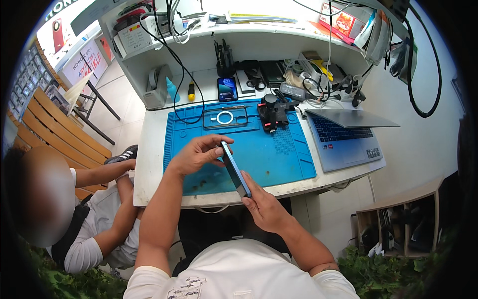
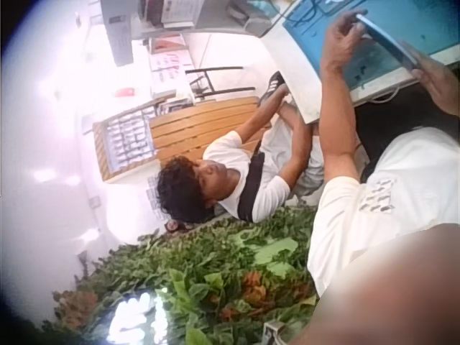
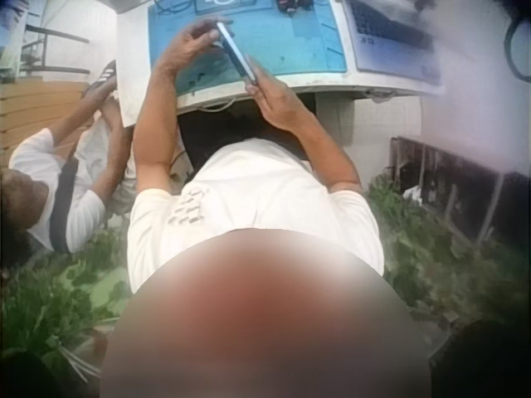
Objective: The person cleans the edges of a mobile phone screen using a tool and a cloth, then places the phone into a repair jig and uses a screwdriver.
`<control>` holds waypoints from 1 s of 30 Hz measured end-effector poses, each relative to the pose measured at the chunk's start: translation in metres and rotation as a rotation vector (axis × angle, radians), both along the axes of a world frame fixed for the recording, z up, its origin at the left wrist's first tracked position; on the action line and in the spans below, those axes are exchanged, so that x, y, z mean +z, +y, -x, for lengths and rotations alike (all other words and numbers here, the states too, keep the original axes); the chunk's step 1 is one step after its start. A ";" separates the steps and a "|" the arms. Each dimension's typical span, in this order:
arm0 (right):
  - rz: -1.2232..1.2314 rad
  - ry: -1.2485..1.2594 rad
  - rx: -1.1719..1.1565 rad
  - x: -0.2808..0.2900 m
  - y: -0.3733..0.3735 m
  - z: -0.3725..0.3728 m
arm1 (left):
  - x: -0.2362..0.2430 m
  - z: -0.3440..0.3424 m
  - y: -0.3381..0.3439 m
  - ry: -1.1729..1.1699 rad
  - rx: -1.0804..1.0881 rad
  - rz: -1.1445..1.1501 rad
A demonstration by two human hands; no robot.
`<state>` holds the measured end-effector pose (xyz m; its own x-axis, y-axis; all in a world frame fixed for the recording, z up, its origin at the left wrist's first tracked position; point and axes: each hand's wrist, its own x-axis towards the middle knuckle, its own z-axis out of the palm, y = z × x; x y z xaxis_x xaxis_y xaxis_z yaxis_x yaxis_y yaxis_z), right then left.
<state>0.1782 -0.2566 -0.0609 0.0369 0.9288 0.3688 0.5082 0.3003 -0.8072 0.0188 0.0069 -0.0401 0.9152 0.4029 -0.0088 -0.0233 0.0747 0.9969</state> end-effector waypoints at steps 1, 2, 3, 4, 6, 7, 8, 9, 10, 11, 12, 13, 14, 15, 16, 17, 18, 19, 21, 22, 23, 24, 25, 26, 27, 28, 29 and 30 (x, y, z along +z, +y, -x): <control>0.023 -0.004 0.012 0.002 -0.001 -0.001 | 0.001 0.001 0.001 -0.006 -0.043 -0.001; 0.029 -0.002 0.014 0.004 -0.002 -0.003 | 0.005 0.001 0.000 -0.019 -0.050 0.001; 0.077 0.007 0.029 0.007 -0.004 -0.005 | 0.004 0.001 0.002 -0.017 -0.048 0.007; 0.126 0.017 0.042 0.011 -0.005 -0.005 | 0.004 0.002 0.005 -0.042 -0.092 0.007; 0.222 0.036 0.045 0.023 -0.005 -0.005 | 0.002 0.002 0.008 -0.066 -0.133 0.015; 0.270 0.045 0.045 0.024 -0.005 -0.006 | 0.002 0.000 0.008 -0.059 -0.167 0.005; 0.317 0.053 0.044 0.024 -0.006 -0.006 | 0.001 -0.001 0.008 -0.052 -0.201 -0.005; 0.275 0.042 0.042 0.020 -0.006 -0.006 | -0.001 -0.001 0.009 -0.052 -0.201 0.003; 0.229 0.031 0.042 0.018 -0.005 -0.006 | -0.001 -0.001 0.010 -0.041 -0.209 0.016; 0.232 0.031 0.043 0.017 -0.005 -0.005 | -0.002 -0.001 0.011 -0.030 -0.216 0.029; 0.218 0.035 0.038 0.017 -0.005 -0.004 | -0.003 -0.001 0.011 -0.030 -0.214 0.032; 0.202 0.037 0.033 0.016 -0.004 -0.003 | -0.003 -0.001 0.011 -0.032 -0.217 0.040; 0.204 0.037 0.034 0.018 -0.004 -0.002 | -0.003 -0.001 0.011 -0.034 -0.219 0.048; 0.228 0.044 0.020 0.020 -0.004 -0.002 | -0.003 -0.001 0.011 -0.034 -0.218 0.050; 0.250 0.050 0.005 0.022 -0.004 -0.002 | -0.003 -0.003 0.011 -0.034 -0.217 0.046; 0.251 0.050 0.004 0.020 -0.003 -0.001 | -0.003 -0.004 0.011 -0.034 -0.216 0.043; 0.201 0.026 -0.012 0.018 -0.003 0.000 | -0.003 -0.005 0.011 -0.035 -0.217 0.044; 0.150 0.003 -0.026 0.016 -0.003 0.001 | -0.004 -0.005 0.011 -0.043 -0.216 0.030; 0.118 -0.008 -0.040 0.015 -0.001 0.003 | -0.004 -0.005 0.011 -0.052 -0.214 0.017; 0.085 -0.019 -0.054 0.015 -0.001 0.005 | -0.005 -0.005 0.011 -0.047 -0.211 0.018; 0.086 -0.020 -0.053 0.017 -0.001 0.007 | -0.005 -0.005 0.011 -0.042 -0.208 0.018; 0.138 -0.002 -0.086 0.022 -0.003 0.010 | -0.005 -0.005 0.010 -0.043 -0.208 0.018; 0.189 0.015 -0.121 0.026 -0.004 0.012 | -0.006 -0.005 0.010 -0.043 -0.206 0.021; 0.188 0.015 -0.121 0.029 -0.004 0.013 | -0.006 -0.005 0.009 -0.043 -0.205 0.024; 0.203 0.020 -0.149 0.031 -0.003 0.014 | -0.006 -0.005 0.008 -0.044 -0.205 0.022; 0.219 0.026 -0.178 0.033 -0.003 0.014 | -0.005 -0.005 0.006 -0.015 -0.188 0.025; 0.220 0.026 -0.180 0.035 -0.002 0.013 | -0.005 -0.005 0.005 0.014 -0.171 0.028; 0.225 0.070 -0.191 0.038 0.001 0.010 | -0.003 -0.003 0.004 0.014 -0.171 0.029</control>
<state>0.1678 -0.2555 -0.0234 0.2364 0.9609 0.1445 0.4793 0.0140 -0.8775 0.0219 0.0105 -0.0429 0.9702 0.2403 -0.0310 0.0058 0.1048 0.9945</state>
